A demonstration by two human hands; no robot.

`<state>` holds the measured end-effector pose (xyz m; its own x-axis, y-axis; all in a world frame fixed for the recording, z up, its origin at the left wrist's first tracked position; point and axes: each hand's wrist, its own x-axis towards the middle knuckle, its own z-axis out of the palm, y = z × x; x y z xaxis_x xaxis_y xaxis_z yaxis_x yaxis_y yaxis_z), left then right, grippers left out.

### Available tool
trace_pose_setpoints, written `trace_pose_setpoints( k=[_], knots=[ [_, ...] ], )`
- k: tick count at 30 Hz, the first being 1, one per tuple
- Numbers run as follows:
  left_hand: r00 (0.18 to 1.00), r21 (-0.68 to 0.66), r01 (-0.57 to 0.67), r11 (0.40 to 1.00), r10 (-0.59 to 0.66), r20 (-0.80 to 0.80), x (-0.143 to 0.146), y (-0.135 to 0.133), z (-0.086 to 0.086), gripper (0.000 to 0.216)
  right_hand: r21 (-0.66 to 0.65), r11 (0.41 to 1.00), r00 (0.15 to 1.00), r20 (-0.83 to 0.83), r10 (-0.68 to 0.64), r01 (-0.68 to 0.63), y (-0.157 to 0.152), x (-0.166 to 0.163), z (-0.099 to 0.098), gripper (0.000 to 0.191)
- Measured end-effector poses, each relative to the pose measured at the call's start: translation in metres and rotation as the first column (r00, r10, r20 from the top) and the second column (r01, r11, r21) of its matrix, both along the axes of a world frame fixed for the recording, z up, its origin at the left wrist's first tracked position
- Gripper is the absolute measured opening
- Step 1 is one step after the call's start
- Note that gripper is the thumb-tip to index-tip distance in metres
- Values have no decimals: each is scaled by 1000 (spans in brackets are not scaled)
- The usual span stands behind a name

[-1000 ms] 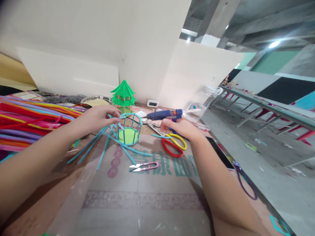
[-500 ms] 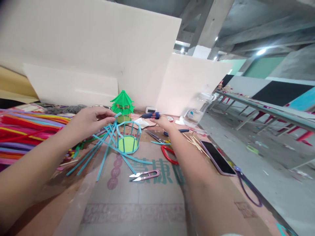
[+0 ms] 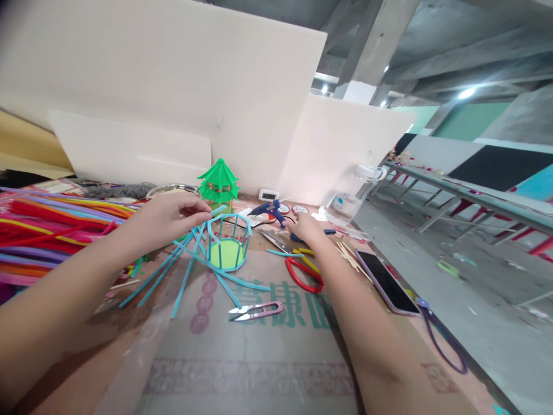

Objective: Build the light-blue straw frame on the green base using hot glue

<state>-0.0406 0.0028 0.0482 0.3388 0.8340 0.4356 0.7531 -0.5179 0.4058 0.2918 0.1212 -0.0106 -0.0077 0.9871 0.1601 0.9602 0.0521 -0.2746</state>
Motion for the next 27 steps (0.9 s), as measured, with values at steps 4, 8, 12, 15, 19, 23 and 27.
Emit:
trace_pose_setpoints(
  k=[4, 8, 12, 15, 19, 23, 27],
  knots=[
    [999, -7, 18, 1000, -18, -38, 5, -6, 2, 25, 242, 970, 1000, 1, -32, 30, -31, 3, 35, 31],
    [996, -44, 55, 998, -57, -62, 8, -9, 4, 25, 521, 846, 948, -200, 248, -111, -70, -29, 64, 19],
    [994, -59, 77, 995, -81, -77, 9, -9, 4, 27, 525, 803, 852, -247, 462, -283, -106, -65, 74, 17],
    [993, -51, 79, 996, -83, -88, 9, -10, 4, 25, 473, 801, 774, -321, 545, -367, -120, -78, 73, 16],
    [990, -75, 100, 992, -107, -87, 11, -12, 3, 25, 446, 758, 694, -338, 635, -476, -122, -85, 65, 16],
    [987, -94, 131, 987, -139, -79, 14, -13, 1, 27, 475, 660, 700, -121, 704, -581, -117, -89, 57, 9],
    [982, -88, 166, 982, -173, -79, 14, -12, -2, 27, 460, 633, 705, -20, 709, -623, -112, -88, 53, 8]
  ],
)
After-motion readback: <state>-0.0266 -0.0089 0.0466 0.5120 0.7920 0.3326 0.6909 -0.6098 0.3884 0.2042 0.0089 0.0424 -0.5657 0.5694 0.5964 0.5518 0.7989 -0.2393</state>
